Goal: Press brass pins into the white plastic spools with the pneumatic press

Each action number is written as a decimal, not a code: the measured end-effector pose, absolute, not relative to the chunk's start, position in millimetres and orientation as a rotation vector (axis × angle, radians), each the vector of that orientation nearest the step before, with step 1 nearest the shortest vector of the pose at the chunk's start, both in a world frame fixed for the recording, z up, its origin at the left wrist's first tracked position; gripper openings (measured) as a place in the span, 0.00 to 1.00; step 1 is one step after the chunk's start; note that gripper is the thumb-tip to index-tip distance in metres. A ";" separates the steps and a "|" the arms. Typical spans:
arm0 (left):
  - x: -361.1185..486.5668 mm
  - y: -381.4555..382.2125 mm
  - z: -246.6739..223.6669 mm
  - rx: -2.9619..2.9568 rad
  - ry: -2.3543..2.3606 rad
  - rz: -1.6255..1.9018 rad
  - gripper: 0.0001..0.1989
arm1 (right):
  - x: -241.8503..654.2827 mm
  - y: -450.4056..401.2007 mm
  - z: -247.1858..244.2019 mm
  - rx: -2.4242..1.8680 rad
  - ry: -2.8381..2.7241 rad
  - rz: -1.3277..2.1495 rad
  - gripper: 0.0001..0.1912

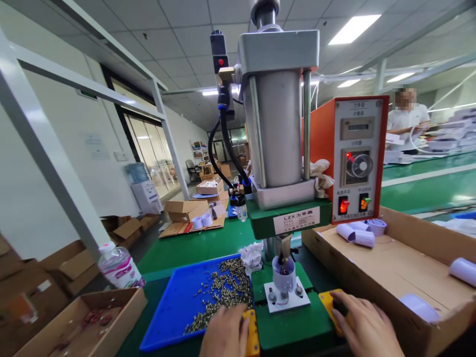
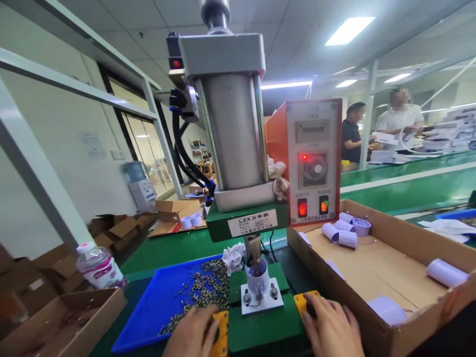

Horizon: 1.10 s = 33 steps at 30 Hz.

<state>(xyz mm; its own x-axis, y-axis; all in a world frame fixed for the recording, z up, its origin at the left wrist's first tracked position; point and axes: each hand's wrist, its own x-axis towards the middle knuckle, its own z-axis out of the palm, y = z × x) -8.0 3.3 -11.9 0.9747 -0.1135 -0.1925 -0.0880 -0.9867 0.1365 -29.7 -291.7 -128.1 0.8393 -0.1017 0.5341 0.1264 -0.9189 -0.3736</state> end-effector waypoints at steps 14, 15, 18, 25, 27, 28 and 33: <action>73.1 3.7 -39.5 3.251 -0.294 -0.514 0.17 | -8.3 -279.3 -104.4 -2.285 -0.063 -0.254 0.24; 73.1 3.5 -39.1 3.241 -0.308 -0.516 0.17 | -8.2 -277.9 -104.0 -2.245 -0.056 -0.203 0.25; 72.9 2.0 -38.0 3.211 -0.294 -0.517 0.18 | -5.0 -266.6 -97.3 -2.090 0.012 -0.101 0.25; 68.7 8.3 -48.5 3.138 -0.214 -0.369 0.12 | 23.1 -226.1 -63.2 -1.603 -0.288 -0.094 0.39; 68.7 12.0 -52.4 3.107 -0.208 -0.327 0.10 | 30.0 -213.2 -55.7 -1.447 -0.329 -0.088 0.39; 68.8 13.3 -53.4 3.093 -0.206 -0.318 0.11 | 31.2 -206.1 -53.3 -1.396 -0.306 -0.155 0.38; 69.0 13.6 -49.3 3.046 -0.184 -0.310 0.14 | 8.5 -173.3 -44.9 -1.297 -0.084 -0.541 0.38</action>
